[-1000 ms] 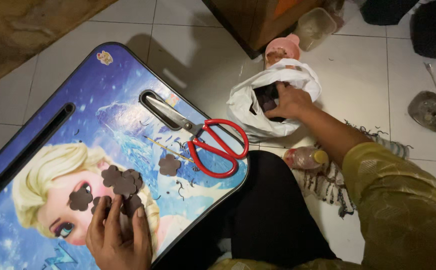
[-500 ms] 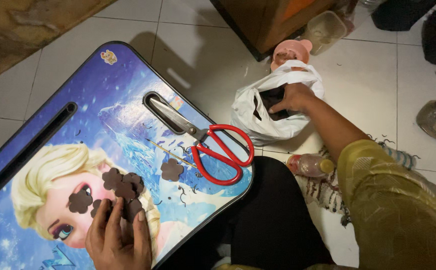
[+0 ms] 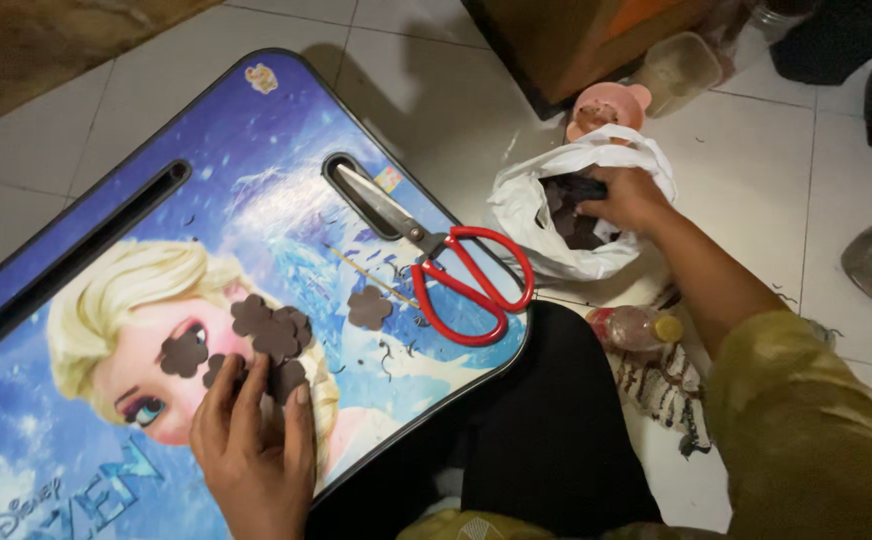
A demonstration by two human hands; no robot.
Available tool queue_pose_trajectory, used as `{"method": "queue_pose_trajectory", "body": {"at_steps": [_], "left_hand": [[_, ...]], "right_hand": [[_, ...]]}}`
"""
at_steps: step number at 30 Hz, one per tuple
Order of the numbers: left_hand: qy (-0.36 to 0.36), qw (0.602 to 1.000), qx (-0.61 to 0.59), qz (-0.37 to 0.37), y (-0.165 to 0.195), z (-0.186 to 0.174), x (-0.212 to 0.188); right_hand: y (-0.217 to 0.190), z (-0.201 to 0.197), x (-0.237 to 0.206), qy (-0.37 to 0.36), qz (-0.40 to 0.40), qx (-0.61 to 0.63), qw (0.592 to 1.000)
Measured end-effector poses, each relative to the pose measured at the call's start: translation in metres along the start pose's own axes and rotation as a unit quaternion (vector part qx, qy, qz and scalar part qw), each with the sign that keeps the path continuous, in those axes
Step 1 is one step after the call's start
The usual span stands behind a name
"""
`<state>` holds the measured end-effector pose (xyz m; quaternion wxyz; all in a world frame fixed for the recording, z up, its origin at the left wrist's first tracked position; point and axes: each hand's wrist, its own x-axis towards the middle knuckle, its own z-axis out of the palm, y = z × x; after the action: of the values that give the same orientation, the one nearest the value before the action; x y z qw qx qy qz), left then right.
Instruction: The person sits on the floor with a lap desk and takes dark flower-shaped felt cutouts from a plastic bag, placing them one at a time onto the desk surface. They occasionally wipe the desk or a piece with a small white cloth or tissue and continue arranging the cutouts in clusters.
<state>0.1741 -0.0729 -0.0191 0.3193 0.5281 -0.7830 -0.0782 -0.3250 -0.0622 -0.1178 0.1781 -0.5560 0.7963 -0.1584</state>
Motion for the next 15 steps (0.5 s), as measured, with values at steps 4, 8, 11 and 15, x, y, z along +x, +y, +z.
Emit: {"method": "queue_pose_trajectory", "body": {"at_steps": [4,8,11,15], "left_hand": [[0.003,1.0,-0.018,-0.008,0.007,-0.005,0.002],[0.003,0.999,-0.042,-0.008,0.008,-0.007,0.002],[0.035,0.997,-0.065,0.012,0.003,-0.006,0.003],[0.093,0.987,-0.128,0.018,-0.004,-0.003,0.006]], "right_hand": [[-0.005,-0.023,-0.023,0.028,-0.034,0.04,0.998],[0.002,-0.047,-0.041,0.005,0.11,0.118,0.987],[0.006,-0.064,-0.054,0.023,0.157,0.149,0.976],[-0.022,-0.098,-0.057,-0.012,0.064,0.162,0.985]]}}
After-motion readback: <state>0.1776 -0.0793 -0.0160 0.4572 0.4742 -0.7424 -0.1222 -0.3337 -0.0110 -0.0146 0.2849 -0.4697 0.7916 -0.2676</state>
